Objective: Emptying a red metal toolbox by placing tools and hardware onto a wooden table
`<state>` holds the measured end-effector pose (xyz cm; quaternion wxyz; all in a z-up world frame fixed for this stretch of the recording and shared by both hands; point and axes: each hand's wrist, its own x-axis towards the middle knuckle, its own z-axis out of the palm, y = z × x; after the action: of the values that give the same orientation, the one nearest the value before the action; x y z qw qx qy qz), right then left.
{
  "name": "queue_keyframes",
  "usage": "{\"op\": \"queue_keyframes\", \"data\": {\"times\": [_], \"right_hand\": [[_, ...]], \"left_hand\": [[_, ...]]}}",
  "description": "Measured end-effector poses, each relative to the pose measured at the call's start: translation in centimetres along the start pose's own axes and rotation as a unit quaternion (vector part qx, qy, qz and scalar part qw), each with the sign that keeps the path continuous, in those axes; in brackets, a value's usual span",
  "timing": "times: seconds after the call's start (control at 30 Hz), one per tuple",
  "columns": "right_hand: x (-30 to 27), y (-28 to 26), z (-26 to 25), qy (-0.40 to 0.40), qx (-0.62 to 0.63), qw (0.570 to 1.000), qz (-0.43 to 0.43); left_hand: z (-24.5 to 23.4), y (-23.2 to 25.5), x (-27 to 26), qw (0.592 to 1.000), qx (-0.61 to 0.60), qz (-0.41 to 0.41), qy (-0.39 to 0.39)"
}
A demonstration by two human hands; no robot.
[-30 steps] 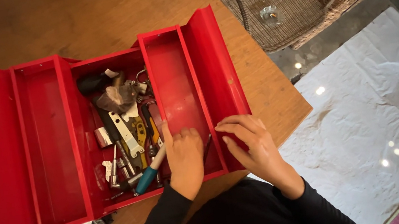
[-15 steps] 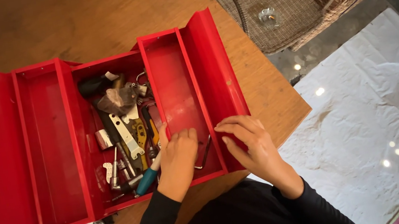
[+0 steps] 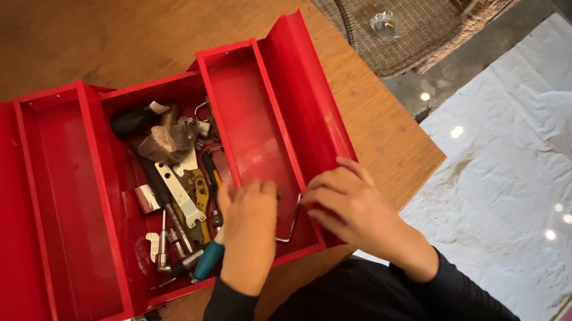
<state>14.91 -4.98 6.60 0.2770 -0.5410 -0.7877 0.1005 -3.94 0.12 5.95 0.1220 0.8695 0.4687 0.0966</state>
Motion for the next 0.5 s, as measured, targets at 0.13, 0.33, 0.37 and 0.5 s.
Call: {"op": "queue_keyframes", "data": {"times": [0.13, 0.33, 0.37, 0.5], "right_hand": [[0.8, -0.4, 1.7, -0.027, -0.077, 0.995, -0.052], [1.7, 0.3, 7.1, -0.102, -0.163, 0.976, -0.105], [1.7, 0.9, 8.4, -0.116, -0.179, 0.973, -0.093], [2.0, 1.1, 10.6, -0.189, -0.194, 0.961, -0.058]], "left_hand": [[3.3, -3.6, 0.3, 0.989, -0.139, -0.043, 0.01], [0.4, -4.7, -1.8, 0.942, -0.306, -0.136, 0.021], [-0.6, -4.5, -2.1, 0.931, -0.33, -0.15, 0.041], [-2.1, -4.7, -3.8, 0.899, -0.382, -0.199, 0.08]]}}
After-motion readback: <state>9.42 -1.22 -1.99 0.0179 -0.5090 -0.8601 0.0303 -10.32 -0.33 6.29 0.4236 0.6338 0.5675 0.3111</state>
